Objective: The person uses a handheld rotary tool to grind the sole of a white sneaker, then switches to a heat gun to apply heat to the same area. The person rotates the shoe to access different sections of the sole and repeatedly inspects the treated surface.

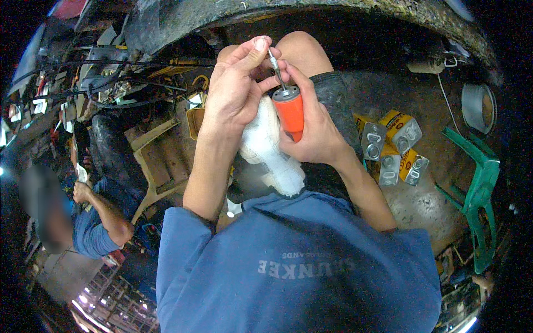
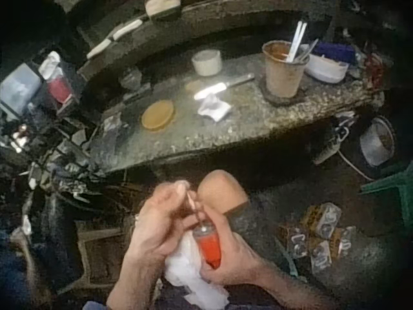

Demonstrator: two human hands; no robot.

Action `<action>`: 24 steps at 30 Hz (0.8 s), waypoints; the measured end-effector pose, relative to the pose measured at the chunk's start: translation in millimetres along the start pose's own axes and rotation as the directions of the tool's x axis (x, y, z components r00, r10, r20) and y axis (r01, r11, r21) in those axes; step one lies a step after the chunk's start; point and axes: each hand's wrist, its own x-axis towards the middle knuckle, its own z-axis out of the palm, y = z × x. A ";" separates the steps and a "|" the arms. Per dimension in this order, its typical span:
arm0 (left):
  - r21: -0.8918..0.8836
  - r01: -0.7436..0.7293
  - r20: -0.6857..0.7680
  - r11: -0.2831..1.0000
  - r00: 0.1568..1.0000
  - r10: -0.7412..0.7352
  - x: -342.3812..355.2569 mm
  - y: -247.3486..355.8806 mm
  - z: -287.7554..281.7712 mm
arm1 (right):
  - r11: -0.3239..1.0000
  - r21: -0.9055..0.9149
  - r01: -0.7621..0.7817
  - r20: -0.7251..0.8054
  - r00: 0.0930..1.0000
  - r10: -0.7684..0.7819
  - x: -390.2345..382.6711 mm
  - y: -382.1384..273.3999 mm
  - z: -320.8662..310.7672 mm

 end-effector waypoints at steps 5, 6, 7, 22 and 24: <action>0.015 -0.055 -0.064 0.998 0.996 0.056 -2.1 -1.1 4.0 | 1.000 -0.014 -0.007 -0.010 1.000 0.006 -4.1 -0.3 0.7; 0.094 -0.101 -0.082 0.990 0.991 0.108 -1.9 -1.5 5.1 | 0.999 -0.041 0.029 -0.023 0.999 -0.030 -4.5 0.3 0.5; 0.162 -0.143 -0.107 0.976 0.981 0.161 -2.3 -1.1 6.3 | 0.995 -0.080 0.055 -0.033 0.998 -0.058 -5.1 1.0 0.1; 0.049 -0.319 -0.056 0.946 0.945 0.322 -15.1 -4.0 7.0 | 0.999 0.028 0.029 0.028 0.999 -0.030 -5.8 -0.9 0.2; -0.080 -0.279 -0.068 0.957 0.959 0.274 -10.8 -0.3 11.8 | 0.998 -0.004 0.059 0.019 0.998 -0.059 -6.3 -0.8 1.0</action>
